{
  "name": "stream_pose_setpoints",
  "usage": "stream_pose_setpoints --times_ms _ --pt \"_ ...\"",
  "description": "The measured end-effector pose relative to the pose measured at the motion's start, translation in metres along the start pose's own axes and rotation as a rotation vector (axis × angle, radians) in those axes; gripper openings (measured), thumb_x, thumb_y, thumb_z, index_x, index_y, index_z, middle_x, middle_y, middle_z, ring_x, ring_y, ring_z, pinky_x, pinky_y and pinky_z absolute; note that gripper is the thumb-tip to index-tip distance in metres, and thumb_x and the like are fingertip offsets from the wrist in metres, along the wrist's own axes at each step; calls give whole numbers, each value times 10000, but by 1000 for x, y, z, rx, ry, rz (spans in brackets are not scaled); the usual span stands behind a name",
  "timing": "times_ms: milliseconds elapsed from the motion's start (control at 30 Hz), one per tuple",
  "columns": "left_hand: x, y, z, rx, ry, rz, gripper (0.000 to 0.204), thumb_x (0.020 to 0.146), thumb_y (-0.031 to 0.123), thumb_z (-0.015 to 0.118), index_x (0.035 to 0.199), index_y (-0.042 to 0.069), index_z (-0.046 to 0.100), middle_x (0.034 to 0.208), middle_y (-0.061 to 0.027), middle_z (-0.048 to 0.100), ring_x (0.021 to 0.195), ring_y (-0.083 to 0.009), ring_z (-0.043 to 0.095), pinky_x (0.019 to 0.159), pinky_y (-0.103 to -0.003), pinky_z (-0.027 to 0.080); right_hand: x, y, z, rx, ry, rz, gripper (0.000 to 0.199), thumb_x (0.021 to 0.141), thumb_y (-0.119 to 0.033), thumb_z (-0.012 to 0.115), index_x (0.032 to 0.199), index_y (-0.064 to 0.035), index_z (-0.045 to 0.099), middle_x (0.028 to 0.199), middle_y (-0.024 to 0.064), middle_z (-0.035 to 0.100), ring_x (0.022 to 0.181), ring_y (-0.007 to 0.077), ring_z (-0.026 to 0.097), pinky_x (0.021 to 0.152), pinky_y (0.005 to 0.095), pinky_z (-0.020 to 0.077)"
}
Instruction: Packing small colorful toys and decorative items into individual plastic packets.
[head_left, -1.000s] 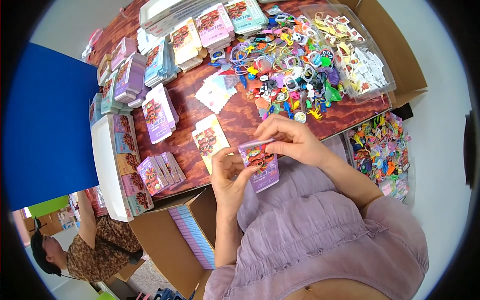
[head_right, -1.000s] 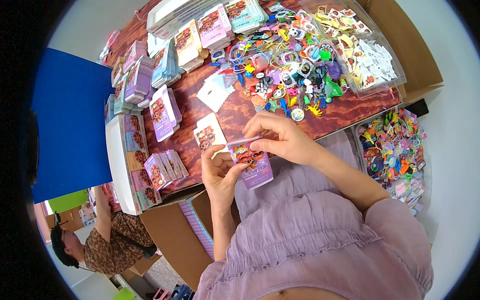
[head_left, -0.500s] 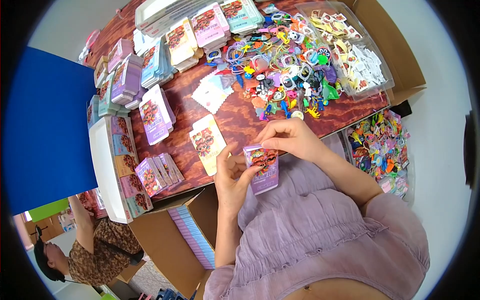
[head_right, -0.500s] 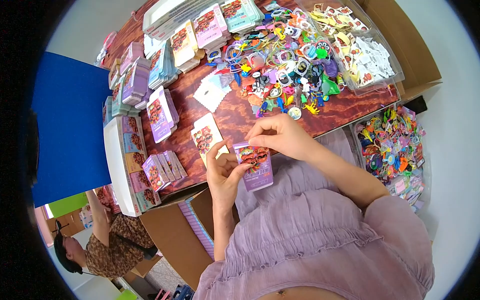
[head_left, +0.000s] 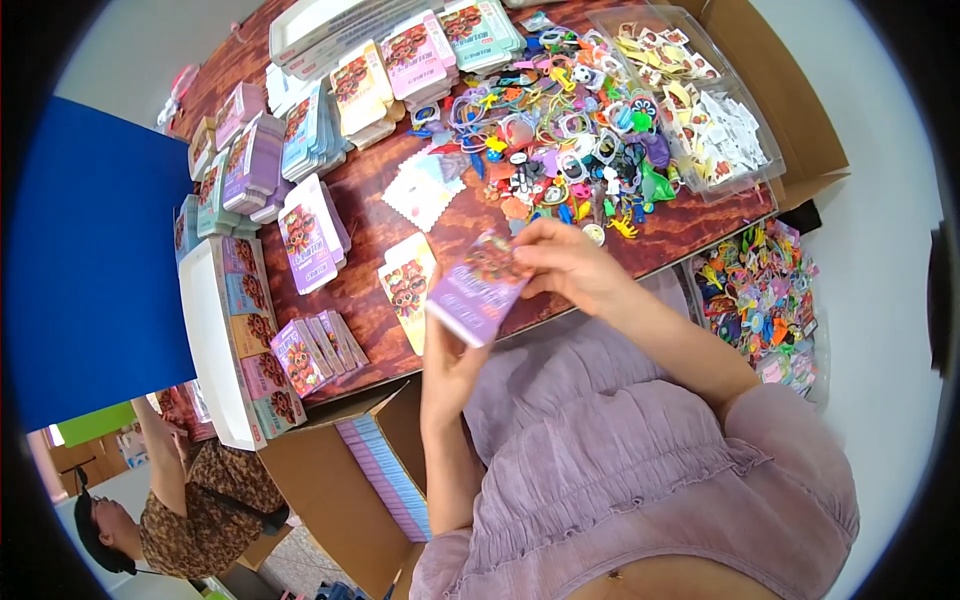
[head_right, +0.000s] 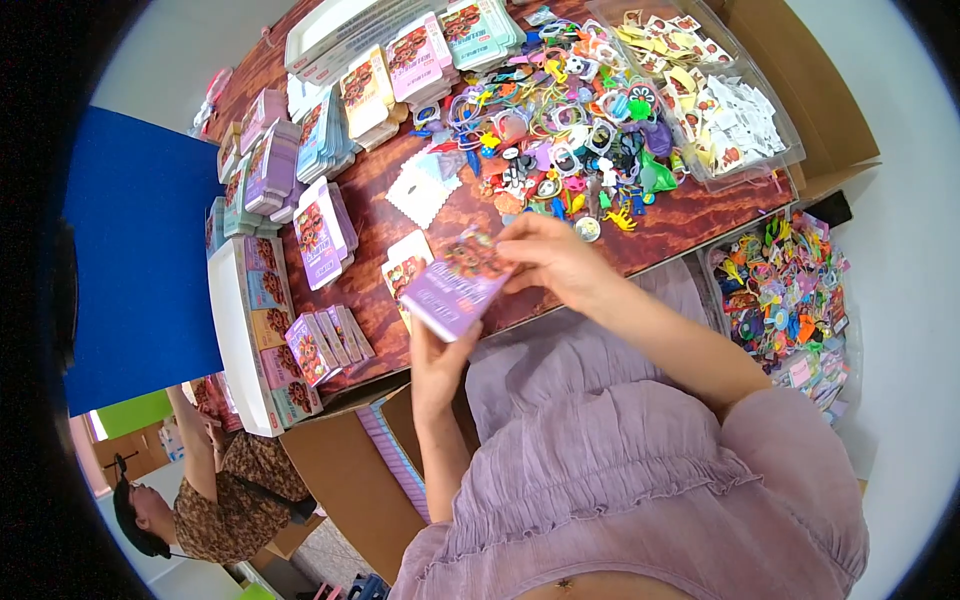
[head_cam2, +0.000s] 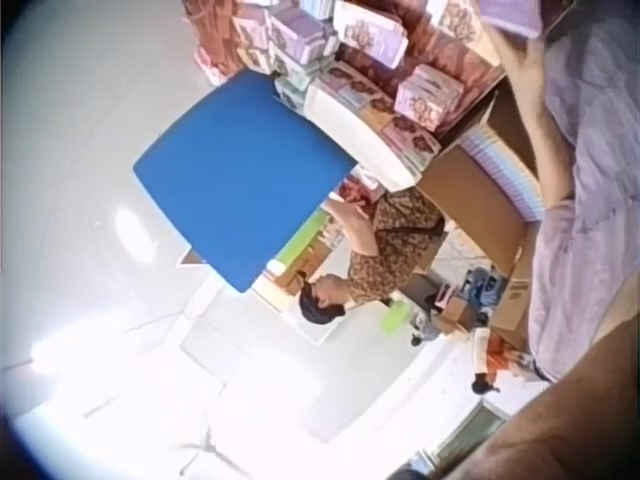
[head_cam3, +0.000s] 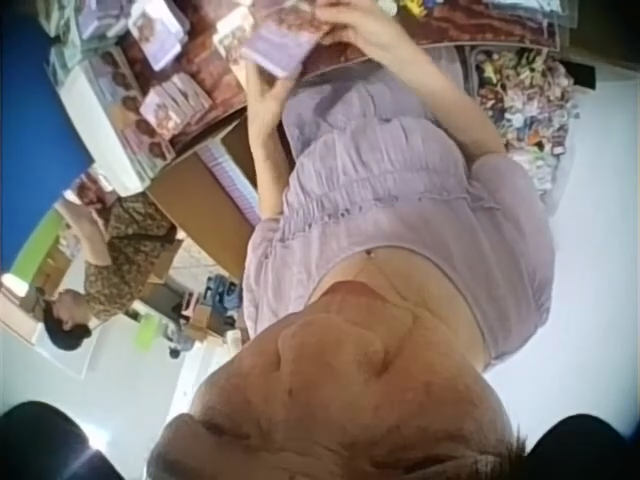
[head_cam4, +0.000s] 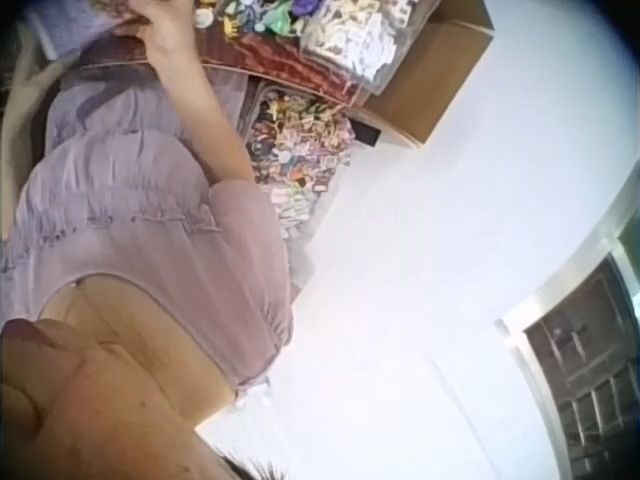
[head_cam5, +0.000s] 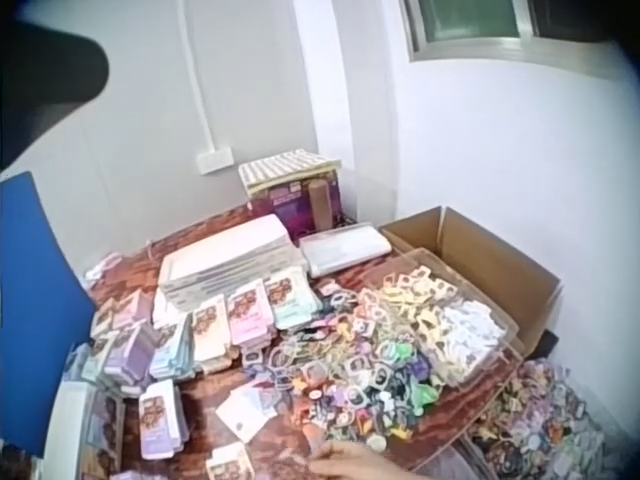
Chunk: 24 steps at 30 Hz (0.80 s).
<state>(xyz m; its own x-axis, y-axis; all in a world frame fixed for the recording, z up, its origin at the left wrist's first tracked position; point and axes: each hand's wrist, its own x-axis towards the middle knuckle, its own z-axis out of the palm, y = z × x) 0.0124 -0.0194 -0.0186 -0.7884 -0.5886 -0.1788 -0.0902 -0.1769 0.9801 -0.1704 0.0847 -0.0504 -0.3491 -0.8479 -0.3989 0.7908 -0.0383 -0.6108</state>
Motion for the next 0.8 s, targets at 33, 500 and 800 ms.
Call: stream_pose_setpoints --times_ms 33,500,800 --pt "2 -8 4 164 76 116 885 810 -33 710 1537 48 213 1499 -149 382 1330 -255 454 1074 -366 407 5 10 7 -13 -33 15 158 924 -124 656 1043 -38 599 947 55 646 852 144 661 692 301 579" --pt "12 -6 -11 802 277 111 782 707 171 862 1342 -73 475 1254 -183 567 1120 -271 594 939 -370 482 191 -28 85 -2137 -383 -723 451 788 -78 651 1235 -95 592 1306 131 558 1221 323 495 1010 486 377" --pt "13 -6 -22 746 256 58 776 696 247 868 1316 -41 502 1156 -187 577 1079 -331 573 929 -419 468 160 -47 68 -2130 -425 -535 534 662 -274 834 1105 -65 620 1159 127 565 1145 307 504 945 436 405"
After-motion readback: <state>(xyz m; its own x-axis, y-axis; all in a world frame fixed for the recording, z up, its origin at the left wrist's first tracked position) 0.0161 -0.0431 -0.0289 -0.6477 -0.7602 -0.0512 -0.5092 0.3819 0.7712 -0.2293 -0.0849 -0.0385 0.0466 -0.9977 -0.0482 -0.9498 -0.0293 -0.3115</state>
